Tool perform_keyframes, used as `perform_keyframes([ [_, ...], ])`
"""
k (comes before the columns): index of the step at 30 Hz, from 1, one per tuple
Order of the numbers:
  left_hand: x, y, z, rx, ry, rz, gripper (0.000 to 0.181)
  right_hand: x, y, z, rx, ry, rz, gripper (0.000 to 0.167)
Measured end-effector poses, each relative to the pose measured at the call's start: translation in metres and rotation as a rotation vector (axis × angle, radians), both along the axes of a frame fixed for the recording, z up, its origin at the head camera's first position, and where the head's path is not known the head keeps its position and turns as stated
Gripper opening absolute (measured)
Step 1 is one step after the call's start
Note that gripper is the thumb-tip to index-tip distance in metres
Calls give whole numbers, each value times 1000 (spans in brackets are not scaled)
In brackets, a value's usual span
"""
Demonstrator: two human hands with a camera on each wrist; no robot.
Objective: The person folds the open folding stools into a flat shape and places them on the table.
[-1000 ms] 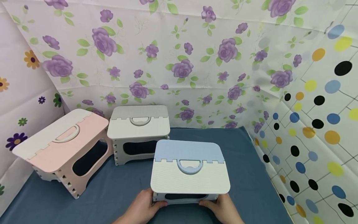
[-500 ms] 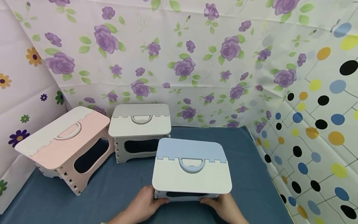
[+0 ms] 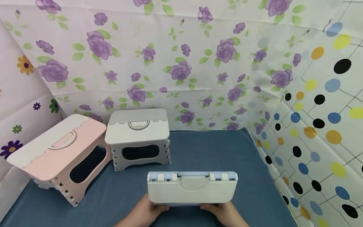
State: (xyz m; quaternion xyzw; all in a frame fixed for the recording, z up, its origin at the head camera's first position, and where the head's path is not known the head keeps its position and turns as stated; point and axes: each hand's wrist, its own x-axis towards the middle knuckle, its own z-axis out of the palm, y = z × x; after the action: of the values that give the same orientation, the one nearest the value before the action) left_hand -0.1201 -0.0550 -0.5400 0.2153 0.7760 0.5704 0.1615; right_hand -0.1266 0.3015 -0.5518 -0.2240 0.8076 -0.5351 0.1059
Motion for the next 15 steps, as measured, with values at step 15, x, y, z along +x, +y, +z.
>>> perform_keyframes([
  [15,2,1,1,-35,-28,50,41,0,-3,1,29,25,-41,61],
])
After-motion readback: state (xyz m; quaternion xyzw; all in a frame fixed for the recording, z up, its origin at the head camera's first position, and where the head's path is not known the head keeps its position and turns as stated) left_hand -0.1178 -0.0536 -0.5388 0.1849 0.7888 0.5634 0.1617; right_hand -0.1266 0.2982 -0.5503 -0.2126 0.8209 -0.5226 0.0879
